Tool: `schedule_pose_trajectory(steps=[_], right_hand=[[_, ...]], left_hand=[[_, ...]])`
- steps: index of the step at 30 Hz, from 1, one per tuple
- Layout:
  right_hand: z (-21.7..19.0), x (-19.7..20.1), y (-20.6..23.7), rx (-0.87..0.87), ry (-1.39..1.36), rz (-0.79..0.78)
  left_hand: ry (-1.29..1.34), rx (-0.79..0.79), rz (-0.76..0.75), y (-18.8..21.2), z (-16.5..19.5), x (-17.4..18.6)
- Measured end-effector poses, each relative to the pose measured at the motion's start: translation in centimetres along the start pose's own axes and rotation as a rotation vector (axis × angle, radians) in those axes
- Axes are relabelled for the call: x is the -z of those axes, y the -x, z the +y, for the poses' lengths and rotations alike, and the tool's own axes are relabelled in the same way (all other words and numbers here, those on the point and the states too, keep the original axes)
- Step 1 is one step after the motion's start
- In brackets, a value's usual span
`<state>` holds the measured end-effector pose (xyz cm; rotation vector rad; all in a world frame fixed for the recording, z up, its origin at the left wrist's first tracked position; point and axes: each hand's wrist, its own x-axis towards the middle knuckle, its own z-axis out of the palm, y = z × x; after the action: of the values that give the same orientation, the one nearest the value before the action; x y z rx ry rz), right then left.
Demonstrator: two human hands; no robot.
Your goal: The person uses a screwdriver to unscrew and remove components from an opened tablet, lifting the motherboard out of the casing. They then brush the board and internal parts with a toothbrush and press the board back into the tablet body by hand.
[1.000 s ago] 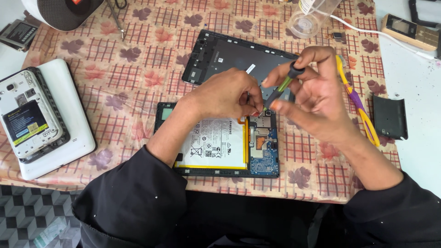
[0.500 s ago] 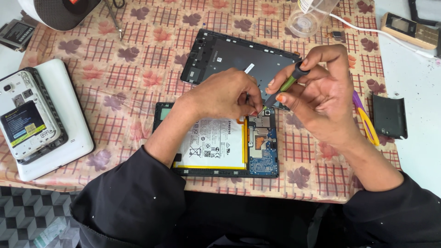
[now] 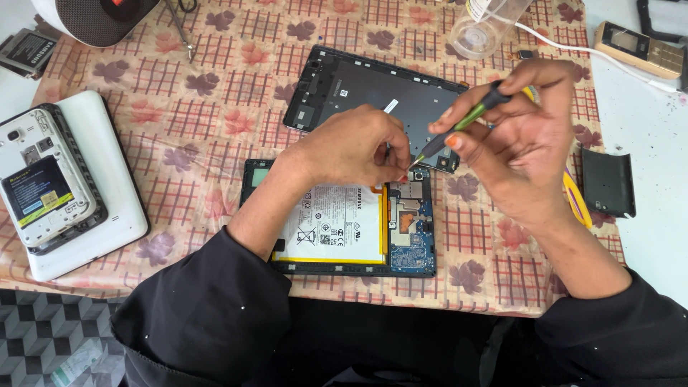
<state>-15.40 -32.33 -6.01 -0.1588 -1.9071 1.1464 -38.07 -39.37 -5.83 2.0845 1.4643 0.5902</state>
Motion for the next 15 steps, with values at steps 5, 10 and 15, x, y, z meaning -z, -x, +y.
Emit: schedule_pose_trajectory(steps=[5,10,15], right_hand=[[-2.1,0.8,-0.7,0.045,0.081,0.06],[-2.0,-0.2,-0.3,-0.028,0.068,0.07],[-0.5,-1.3,1.1,0.032,-0.001,-0.023]], left_hand=[[-0.058,-0.18,0.336,-0.2,-0.7,0.2],[-0.129,-0.202,0.466,-0.1,-1.0,0.1],[-0.16,-0.235,0.564,-0.1,-0.9,-0.1]])
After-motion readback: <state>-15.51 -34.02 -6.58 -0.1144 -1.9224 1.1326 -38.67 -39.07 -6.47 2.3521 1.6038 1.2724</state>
